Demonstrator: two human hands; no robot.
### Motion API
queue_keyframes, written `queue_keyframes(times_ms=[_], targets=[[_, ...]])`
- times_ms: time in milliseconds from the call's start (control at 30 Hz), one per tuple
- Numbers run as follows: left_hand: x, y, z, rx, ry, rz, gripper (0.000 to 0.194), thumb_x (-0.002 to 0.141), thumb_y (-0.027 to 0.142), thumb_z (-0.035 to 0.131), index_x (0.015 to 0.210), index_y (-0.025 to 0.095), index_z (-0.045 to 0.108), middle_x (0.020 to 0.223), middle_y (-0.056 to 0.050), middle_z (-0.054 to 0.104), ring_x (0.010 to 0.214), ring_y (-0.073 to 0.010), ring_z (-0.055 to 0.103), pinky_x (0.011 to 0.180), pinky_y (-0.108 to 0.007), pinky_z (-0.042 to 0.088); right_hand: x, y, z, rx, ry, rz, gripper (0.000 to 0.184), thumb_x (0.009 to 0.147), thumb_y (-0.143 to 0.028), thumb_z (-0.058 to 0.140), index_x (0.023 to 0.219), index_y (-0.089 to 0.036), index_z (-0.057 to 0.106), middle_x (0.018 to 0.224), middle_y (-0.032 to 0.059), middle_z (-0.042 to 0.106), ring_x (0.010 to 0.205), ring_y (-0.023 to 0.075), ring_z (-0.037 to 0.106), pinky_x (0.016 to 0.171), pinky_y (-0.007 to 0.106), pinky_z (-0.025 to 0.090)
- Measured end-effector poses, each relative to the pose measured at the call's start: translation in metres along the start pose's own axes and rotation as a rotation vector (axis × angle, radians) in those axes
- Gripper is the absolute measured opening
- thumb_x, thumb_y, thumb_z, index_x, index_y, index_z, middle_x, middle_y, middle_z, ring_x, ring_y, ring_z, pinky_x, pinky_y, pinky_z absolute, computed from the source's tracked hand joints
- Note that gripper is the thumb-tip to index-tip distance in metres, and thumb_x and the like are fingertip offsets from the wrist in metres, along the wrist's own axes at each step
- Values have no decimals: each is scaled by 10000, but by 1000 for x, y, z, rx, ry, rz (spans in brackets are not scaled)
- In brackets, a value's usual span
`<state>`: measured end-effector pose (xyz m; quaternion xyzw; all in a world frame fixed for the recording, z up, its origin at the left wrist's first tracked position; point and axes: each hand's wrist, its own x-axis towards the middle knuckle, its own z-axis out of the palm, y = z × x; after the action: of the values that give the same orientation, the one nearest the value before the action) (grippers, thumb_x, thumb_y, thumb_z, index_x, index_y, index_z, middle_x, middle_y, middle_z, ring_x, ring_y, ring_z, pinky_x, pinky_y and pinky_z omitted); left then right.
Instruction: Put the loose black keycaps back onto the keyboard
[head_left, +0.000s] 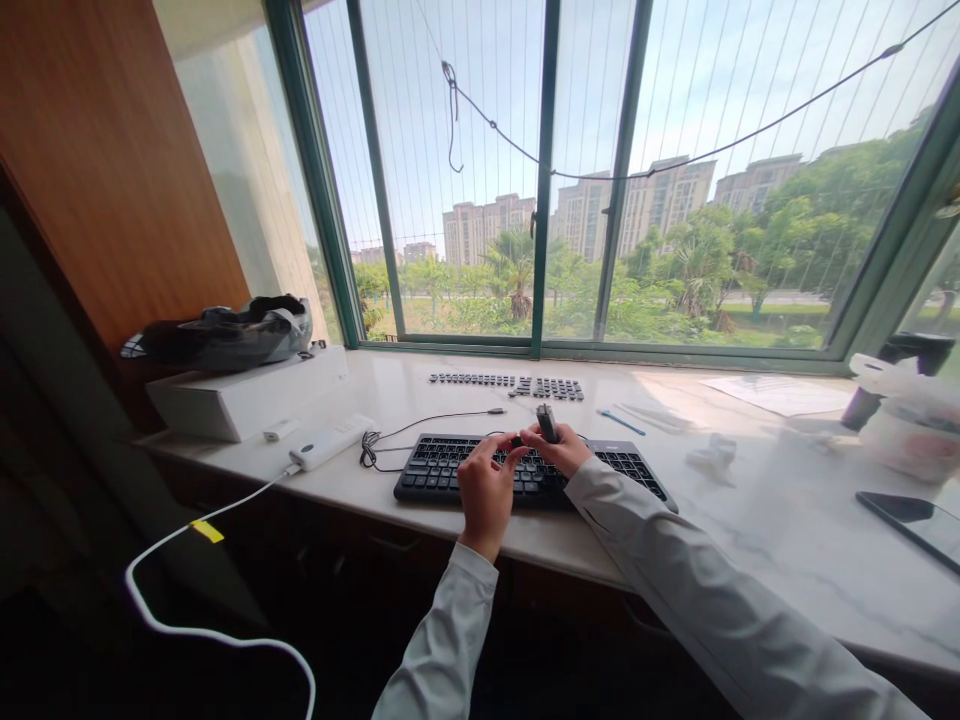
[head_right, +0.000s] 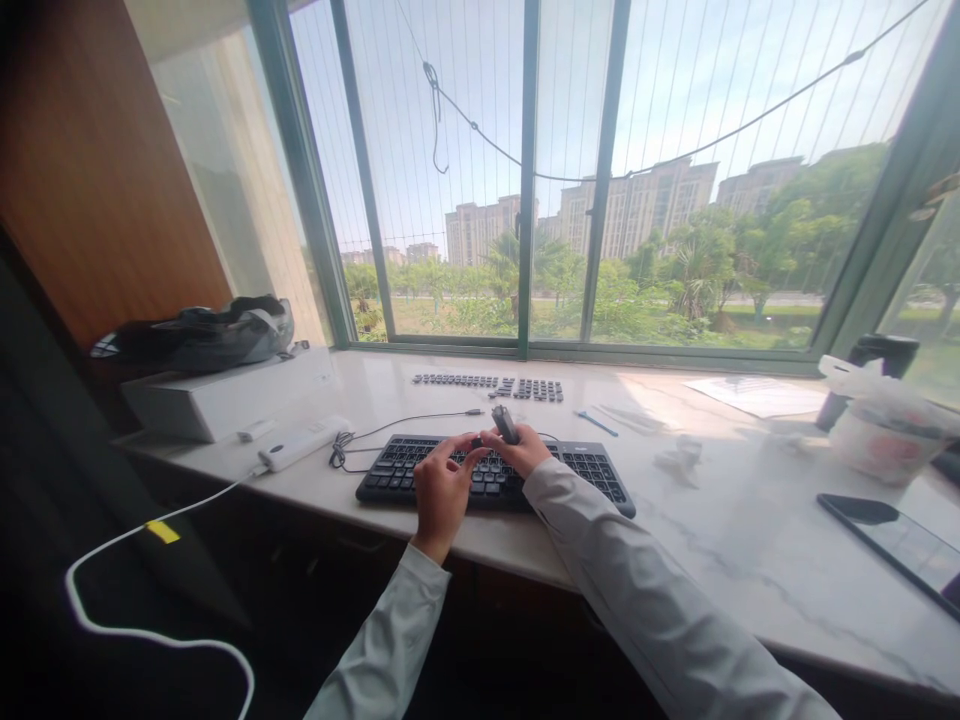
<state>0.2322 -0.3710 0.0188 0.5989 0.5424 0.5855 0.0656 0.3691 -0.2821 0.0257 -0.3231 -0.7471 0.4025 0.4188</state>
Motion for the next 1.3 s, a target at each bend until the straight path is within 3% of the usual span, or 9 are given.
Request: queue_keyframes(times_ms=[233, 400, 533, 667, 833, 933, 1100, 1200, 1300], targets=[[0, -1, 2, 20, 7, 45, 286, 877, 379, 582, 1088, 210, 675, 1052, -71, 680, 614, -104, 583, 639, -244, 490, 0, 1, 2, 9, 66, 0, 465, 709, -621, 624, 713, -158, 664, 444, -51, 405, 448, 104, 384, 457, 253, 322], [1, -2, 2, 58, 6, 30, 319, 886, 394, 564, 1130, 208, 652, 1069, -79, 663, 576, -90, 558, 642, -249, 491, 0, -2, -3, -61, 152, -78, 462, 741, -617, 580, 691, -167, 672, 497, -17, 500, 503, 131, 464, 503, 264, 380], [1, -3, 1, 9, -17, 31, 350, 871, 466, 558, 1047, 187, 674, 1012, -76, 676, 603, -107, 579, 630, -243, 485, -2, 2, -8, -299, 184, -208, 350, 801, -496, 560, 696, -180, 667, 614, 20, 610, 580, 151, 514, 578, 278, 395], [0, -3, 1, -56, -42, -8, 370, 887, 499, 509, 1005, 193, 678, 981, -60, 687, 533, -90, 573, 545, -223, 461, -4, 10, -5, -652, 243, -206, 146, 730, -366, 639, 735, -225, 675, 576, 12, 616, 584, 172, 489, 620, 294, 372], [0, -1, -1, -112, 26, -66, 387, 838, 528, 571, 1006, 191, 662, 927, -34, 703, 426, -68, 548, 495, -218, 440, -3, 3, -6, -769, 419, -227, 240, 838, -432, 541, 763, -243, 670, 558, 30, 605, 602, 194, 477, 657, 303, 365], [5, 3, -9, -87, 27, -34, 356, 842, 503, 581, 1031, 215, 671, 935, -23, 709, 420, -68, 558, 508, -220, 447, 1, -8, -19, -856, 428, -296, 249, 854, -428, 533, 766, -242, 672, 547, 38, 603, 614, 205, 475, 687, 314, 357], [42, 5, -23, 46, 69, 49, 310, 856, 433, 592, 1075, 227, 669, 981, -32, 714, 414, -73, 553, 530, -234, 462, 7, -7, -47, -1088, 250, -426, 216, 869, -363, 521, 803, -228, 677, 643, 49, 673, 532, 164, 420, 785, 344, 328], [79, -1, -24, 147, 57, 91, 260, 855, 379, 609, 1063, 239, 677, 1014, -23, 710, 405, -62, 547, 598, -246, 487, 7, 4, -54, -1150, 279, -322, 216, 863, -361, 521, 828, -225, 686, 569, 44, 648, 556, 185, 444, 749, 326, 328], [121, -13, -16, 258, -40, 77, 246, 842, 375, 624, 1035, 237, 688, 992, -14, 713, 413, -62, 556, 617, -241, 492, 5, 12, -52, -1186, 239, -258, 253, 878, -367, 487, 851, -225, 695, 556, 43, 647, 568, 194, 462, 733, 316, 324]])
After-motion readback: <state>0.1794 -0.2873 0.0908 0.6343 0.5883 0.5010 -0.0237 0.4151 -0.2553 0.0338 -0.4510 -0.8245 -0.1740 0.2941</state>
